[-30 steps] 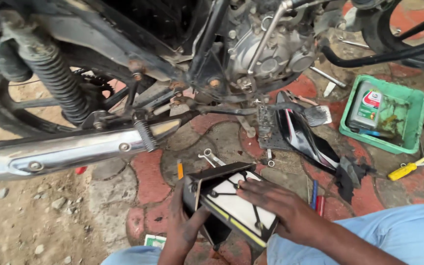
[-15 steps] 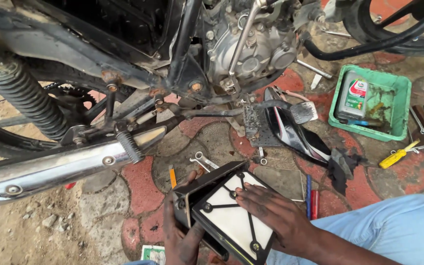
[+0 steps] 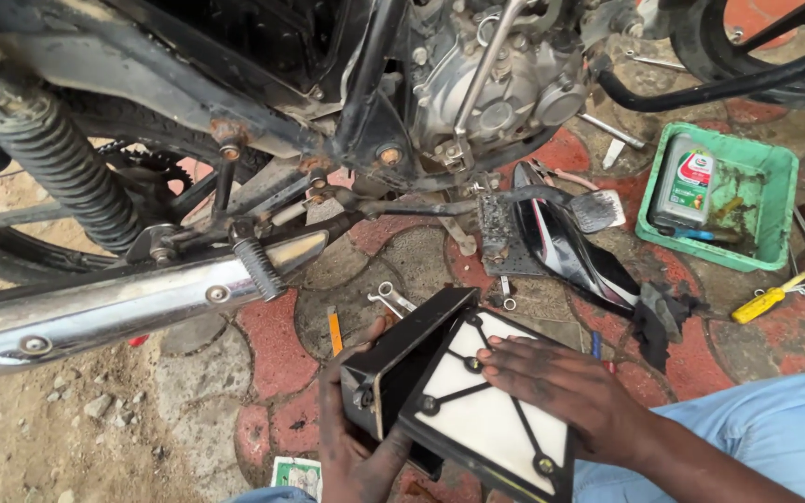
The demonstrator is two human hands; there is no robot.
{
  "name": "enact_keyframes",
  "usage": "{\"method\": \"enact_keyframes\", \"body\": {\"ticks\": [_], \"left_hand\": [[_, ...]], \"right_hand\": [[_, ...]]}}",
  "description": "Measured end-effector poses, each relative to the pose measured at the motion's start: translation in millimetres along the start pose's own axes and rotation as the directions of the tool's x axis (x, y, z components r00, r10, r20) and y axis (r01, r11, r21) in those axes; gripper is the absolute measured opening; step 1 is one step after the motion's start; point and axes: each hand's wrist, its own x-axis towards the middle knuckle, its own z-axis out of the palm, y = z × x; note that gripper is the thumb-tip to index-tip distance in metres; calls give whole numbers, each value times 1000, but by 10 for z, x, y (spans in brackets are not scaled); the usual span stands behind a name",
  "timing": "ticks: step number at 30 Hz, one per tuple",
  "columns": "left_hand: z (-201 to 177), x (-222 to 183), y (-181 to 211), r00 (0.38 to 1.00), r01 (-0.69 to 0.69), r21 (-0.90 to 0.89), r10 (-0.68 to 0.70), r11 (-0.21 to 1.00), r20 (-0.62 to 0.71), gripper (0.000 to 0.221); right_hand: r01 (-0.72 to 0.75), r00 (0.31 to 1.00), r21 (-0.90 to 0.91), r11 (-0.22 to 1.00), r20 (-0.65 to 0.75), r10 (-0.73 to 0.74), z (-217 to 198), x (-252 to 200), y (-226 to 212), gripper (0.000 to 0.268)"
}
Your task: Clean and inspect the air filter and its housing on a motorcycle.
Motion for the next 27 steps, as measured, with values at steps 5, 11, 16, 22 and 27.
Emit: {"method": "enact_keyframes", "body": {"ticks": [5, 11, 16, 22, 27], "left_hand": [[22, -29, 81, 1000, -1, -12, 1, 1000, 19, 79], [5, -57, 94, 998, 14, 1, -14, 1000, 59, 79], [-7, -69, 72, 995, 82, -26, -80, 996, 56, 81], [48, -77, 95, 987, 103, 173, -123, 979, 106, 82], [-2, -51, 30, 994, 36, 134, -49, 990, 93, 80]], "right_hand": [[-56, 998, 25, 998, -8, 56, 8, 11, -9, 56], [-106, 994, 83, 991, 4, 106, 17, 29, -30, 62], [-121, 992, 160, 980, 61, 113, -4, 18, 44, 71], [-118, 989, 150, 982, 104, 103, -11, 49, 65, 78], [-104, 993, 112, 988, 63, 97, -63, 198, -41, 73]]}}
